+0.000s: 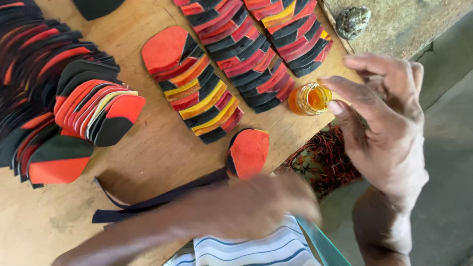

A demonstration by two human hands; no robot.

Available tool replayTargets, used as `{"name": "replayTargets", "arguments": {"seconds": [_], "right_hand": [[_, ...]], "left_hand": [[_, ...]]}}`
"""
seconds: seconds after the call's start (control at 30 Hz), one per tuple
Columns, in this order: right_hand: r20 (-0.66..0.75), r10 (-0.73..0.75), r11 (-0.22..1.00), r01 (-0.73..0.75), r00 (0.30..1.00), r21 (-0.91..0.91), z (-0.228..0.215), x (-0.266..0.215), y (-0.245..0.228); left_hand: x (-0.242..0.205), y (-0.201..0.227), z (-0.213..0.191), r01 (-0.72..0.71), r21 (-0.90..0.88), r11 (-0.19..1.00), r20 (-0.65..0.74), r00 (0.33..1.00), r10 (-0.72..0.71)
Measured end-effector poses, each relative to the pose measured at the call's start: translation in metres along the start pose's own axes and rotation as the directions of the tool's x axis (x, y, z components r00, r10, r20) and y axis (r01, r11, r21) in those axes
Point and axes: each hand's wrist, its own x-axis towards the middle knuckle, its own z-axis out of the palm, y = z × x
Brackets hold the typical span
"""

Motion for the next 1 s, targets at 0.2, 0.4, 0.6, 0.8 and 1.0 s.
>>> {"name": "replayTargets", "arguments": {"seconds": [0.2, 0.4, 0.6, 0.8, 1.0], "right_hand": [[-0.044, -0.046, 0.992, 0.051, 0.998, 0.119, 0.002, 0.012, -0.03], [-0.115, -0.014, 0.995, 0.025, 0.993, 0.097, -0.009, 0.006, -0.029], [0.018, -0.084, 0.996, 0.084, 0.996, 0.021, -0.016, 0.007, -0.006], [0.206, -0.023, 0.993, 0.048, 0.978, -0.113, -0.014, -0.005, 0.006], [0.258, -0.014, 0.987, 0.055, 0.966, -0.153, -0.003, -0.006, 0.017]], "left_hand": [[0.04, -0.051, 0.104, -0.254, 0.046, 0.966, 0.264, 0.936, 0.233], [0.039, -0.059, 0.115, -0.273, 0.187, 0.944, 0.301, 0.93, 0.209], [0.042, -0.02, 0.085, -0.397, 0.058, 0.916, 0.13, 0.913, 0.387], [0.021, -0.005, 0.023, -0.154, 0.331, 0.931, 0.034, 0.988, 0.152], [0.012, 0.001, -0.005, 0.023, 0.395, 0.918, -0.073, 0.997, 0.006]]}}
